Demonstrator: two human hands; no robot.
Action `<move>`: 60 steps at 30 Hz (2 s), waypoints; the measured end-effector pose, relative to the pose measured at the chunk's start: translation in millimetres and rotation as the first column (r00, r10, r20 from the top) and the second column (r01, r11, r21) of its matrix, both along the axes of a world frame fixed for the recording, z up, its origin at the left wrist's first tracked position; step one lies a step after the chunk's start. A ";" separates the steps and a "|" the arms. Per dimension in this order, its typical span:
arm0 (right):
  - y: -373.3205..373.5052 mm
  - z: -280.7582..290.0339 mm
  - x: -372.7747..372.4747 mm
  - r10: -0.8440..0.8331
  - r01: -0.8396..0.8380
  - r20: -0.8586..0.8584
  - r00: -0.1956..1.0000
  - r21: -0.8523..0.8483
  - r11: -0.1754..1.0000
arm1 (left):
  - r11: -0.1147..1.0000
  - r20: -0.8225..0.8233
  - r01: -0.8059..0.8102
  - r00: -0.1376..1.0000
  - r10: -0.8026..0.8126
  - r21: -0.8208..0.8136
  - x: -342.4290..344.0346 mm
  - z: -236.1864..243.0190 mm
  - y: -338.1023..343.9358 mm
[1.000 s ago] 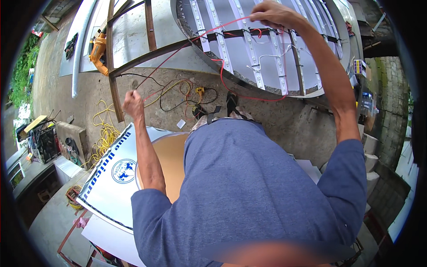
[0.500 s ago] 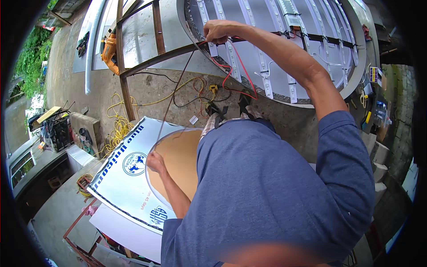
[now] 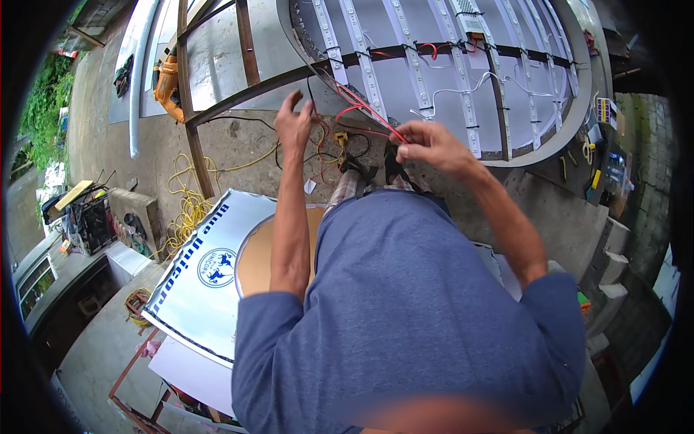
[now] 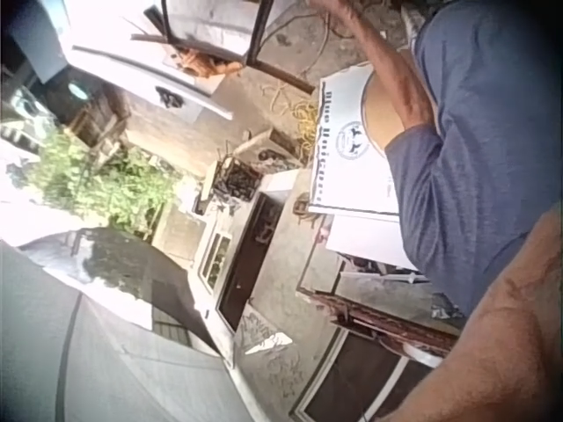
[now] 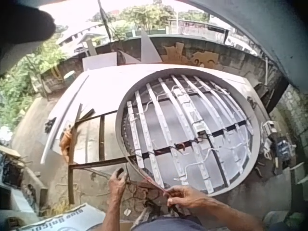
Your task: Connecting and managing electrical wires for LED strips inside a large circular sign frame.
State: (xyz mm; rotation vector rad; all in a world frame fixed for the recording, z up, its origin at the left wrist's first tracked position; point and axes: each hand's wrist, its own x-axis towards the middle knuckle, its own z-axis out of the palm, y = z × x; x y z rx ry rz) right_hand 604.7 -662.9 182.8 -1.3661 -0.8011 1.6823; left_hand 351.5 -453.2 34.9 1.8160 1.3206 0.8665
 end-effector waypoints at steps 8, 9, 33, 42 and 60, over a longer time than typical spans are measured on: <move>-68.5 56.6 -2.6 -0.187 0.214 0.197 0.962 -0.121 0.969 | 0.987 -0.069 -0.162 0.985 0.160 -0.021 49.4 7.9 23.7; -73.1 67.9 5.5 -0.182 0.219 0.253 0.950 -0.127 0.967 | 0.991 -0.046 -0.128 0.991 0.127 -0.036 45.7 8.5 23.2; 252.3 -28.1 9.1 0.331 -0.409 0.785 0.523 -0.110 0.906 | 0.867 -0.289 -0.492 0.820 0.494 0.085 -256.7 21.0 -51.8; 188.7 -42.2 7.8 0.080 -0.133 0.574 0.815 0.051 0.990 | 0.717 -0.746 -0.482 0.661 -0.079 -0.503 -326.1 -11.2 -144.8; 138.7 -12.3 32.3 -0.021 -0.093 0.649 0.761 0.140 0.986 | 0.941 -0.008 -0.052 0.999 0.052 -0.335 30.6 -3.9 18.1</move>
